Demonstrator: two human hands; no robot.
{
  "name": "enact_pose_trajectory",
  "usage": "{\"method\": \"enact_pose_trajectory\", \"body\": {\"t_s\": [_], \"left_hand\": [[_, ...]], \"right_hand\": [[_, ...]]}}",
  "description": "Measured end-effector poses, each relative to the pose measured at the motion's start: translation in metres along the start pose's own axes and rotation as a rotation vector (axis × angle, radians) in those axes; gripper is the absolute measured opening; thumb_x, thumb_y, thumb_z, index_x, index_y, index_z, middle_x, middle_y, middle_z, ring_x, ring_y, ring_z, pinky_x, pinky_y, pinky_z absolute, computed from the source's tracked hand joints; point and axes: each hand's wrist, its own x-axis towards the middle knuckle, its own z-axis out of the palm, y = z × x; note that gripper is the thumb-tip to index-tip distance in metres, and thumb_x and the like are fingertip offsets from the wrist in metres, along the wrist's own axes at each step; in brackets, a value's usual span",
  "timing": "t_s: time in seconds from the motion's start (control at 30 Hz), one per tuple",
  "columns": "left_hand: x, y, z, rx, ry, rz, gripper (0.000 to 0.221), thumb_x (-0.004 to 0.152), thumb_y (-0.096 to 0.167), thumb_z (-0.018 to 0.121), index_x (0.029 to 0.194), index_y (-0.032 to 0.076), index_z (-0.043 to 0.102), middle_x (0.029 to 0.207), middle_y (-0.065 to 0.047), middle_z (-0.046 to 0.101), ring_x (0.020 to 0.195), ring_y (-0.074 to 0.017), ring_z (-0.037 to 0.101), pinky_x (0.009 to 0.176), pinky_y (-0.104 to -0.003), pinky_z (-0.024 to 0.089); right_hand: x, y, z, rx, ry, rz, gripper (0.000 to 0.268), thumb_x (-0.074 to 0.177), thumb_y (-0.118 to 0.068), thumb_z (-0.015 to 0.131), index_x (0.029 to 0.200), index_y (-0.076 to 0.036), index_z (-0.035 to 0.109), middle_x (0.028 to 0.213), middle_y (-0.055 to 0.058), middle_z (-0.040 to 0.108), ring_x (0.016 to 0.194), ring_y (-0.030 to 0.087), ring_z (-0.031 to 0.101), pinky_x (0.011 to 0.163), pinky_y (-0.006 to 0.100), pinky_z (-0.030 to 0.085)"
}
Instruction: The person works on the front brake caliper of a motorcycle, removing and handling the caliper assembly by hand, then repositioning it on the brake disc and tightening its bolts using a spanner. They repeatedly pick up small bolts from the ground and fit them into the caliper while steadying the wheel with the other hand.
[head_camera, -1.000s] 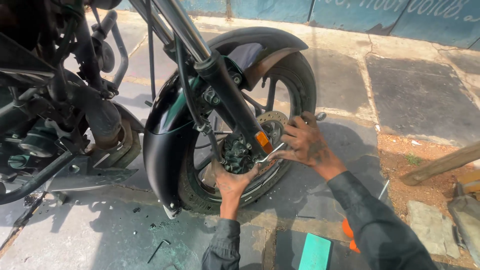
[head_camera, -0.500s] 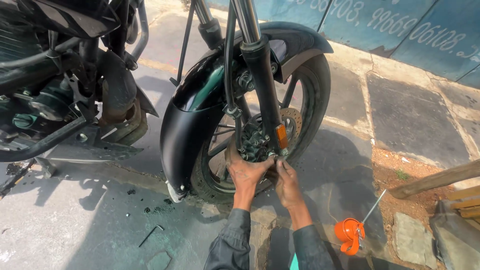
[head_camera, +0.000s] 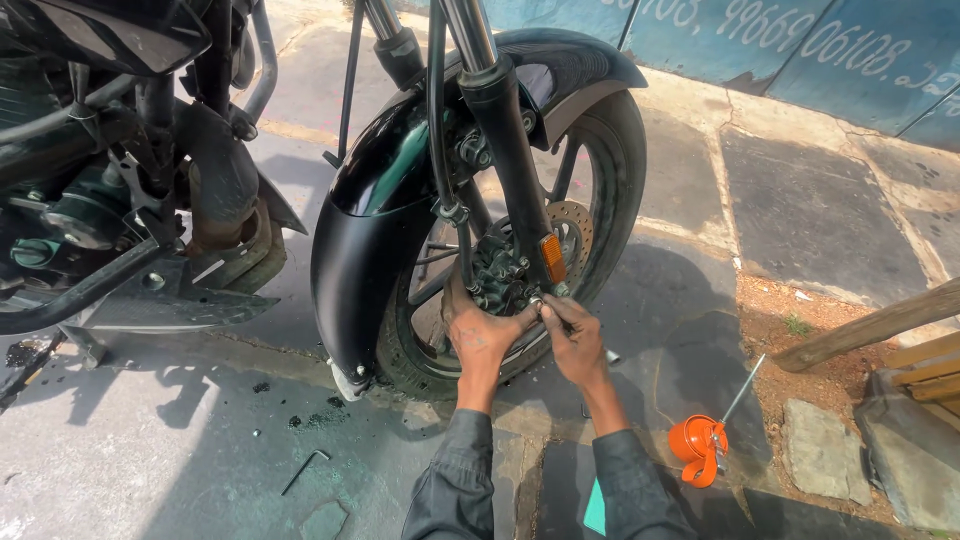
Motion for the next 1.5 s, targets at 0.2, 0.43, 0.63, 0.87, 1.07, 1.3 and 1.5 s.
{"method": "enact_pose_trajectory", "body": {"t_s": [0.2, 0.43, 0.63, 0.87, 1.07, 1.3, 1.5], "left_hand": [[0.000, 0.003, 0.006, -0.004, 0.069, 0.003, 0.107, 0.048, 0.035, 0.099, 0.136, -0.005, 0.053, 0.123, -0.025, 0.066, 0.115, -0.0418, 0.064, 0.101, -0.048, 0.051], [-0.001, -0.008, 0.010, -0.059, 0.069, 0.082, 0.106, 0.053, 0.032, 0.098, 0.138, -0.008, 0.050, 0.124, -0.025, 0.065, 0.116, -0.0404, 0.065, 0.101, -0.048, 0.052], [0.004, -0.008, -0.009, -0.163, -0.129, 0.037, 0.104, 0.058, 0.041, 0.098, 0.137, -0.007, 0.050, 0.125, -0.024, 0.065, 0.117, -0.0383, 0.066, 0.101, -0.045, 0.053], [0.068, 0.006, -0.039, -0.089, -0.490, -0.200, 0.099, 0.058, 0.049, 0.095, 0.132, -0.003, 0.056, 0.121, -0.022, 0.068, 0.113, -0.0323, 0.070, 0.100, -0.042, 0.056], [0.091, 0.012, -0.034, -0.106, -0.859, -0.295, 0.087, 0.063, 0.056, 0.086, 0.128, 0.003, 0.064, 0.114, -0.018, 0.076, 0.110, -0.0271, 0.074, 0.100, -0.039, 0.056], [0.068, 0.002, -0.027, -0.156, -0.782, -0.115, 0.082, 0.066, 0.045, 0.091, 0.128, 0.005, 0.056, 0.117, -0.015, 0.073, 0.111, -0.0246, 0.072, 0.100, -0.037, 0.055], [0.055, 0.006, -0.027, -0.240, -0.693, -0.010, 0.056, 0.074, 0.032, 0.090, 0.115, 0.002, 0.067, 0.106, -0.011, 0.077, 0.097, -0.0195, 0.077, 0.087, -0.033, 0.063]], "right_hand": [[0.029, -0.035, -0.022, -0.454, -0.113, -0.476, 0.027, 0.091, -0.009, 0.068, 0.116, 0.000, 0.074, 0.099, 0.010, 0.071, 0.096, 0.019, 0.064, 0.087, 0.034, 0.050], [-0.003, 0.012, 0.052, 0.673, 0.375, 0.318, 0.025, 0.095, -0.007, 0.065, 0.117, 0.000, 0.074, 0.101, 0.003, 0.074, 0.087, 0.006, 0.067, 0.076, 0.021, 0.055], [-0.008, -0.002, 0.021, 0.630, 0.222, 0.190, 0.022, 0.097, -0.007, 0.071, 0.115, 0.004, 0.075, 0.100, 0.010, 0.076, 0.081, 0.012, 0.064, 0.068, 0.026, 0.052], [0.023, -0.040, -0.026, -0.291, -0.107, -0.407, 0.027, 0.090, -0.002, 0.071, 0.116, -0.007, 0.077, 0.104, 0.008, 0.076, 0.092, 0.023, 0.073, 0.087, 0.035, 0.056], [0.030, -0.057, -0.035, -0.510, -0.143, -0.473, 0.026, 0.082, -0.001, 0.074, 0.107, -0.007, 0.079, 0.101, 0.011, 0.076, 0.093, 0.032, 0.071, 0.087, 0.040, 0.056], [0.006, 0.006, 0.034, 0.471, 0.199, 0.248, 0.019, 0.093, -0.005, 0.071, 0.111, 0.000, 0.075, 0.092, 0.007, 0.075, 0.075, 0.019, 0.067, 0.064, 0.034, 0.056], [-0.007, -0.001, 0.020, 0.789, 0.286, 0.437, 0.020, 0.096, -0.007, 0.072, 0.113, 0.003, 0.072, 0.089, 0.008, 0.071, 0.073, 0.016, 0.063, 0.062, 0.030, 0.052]]}}
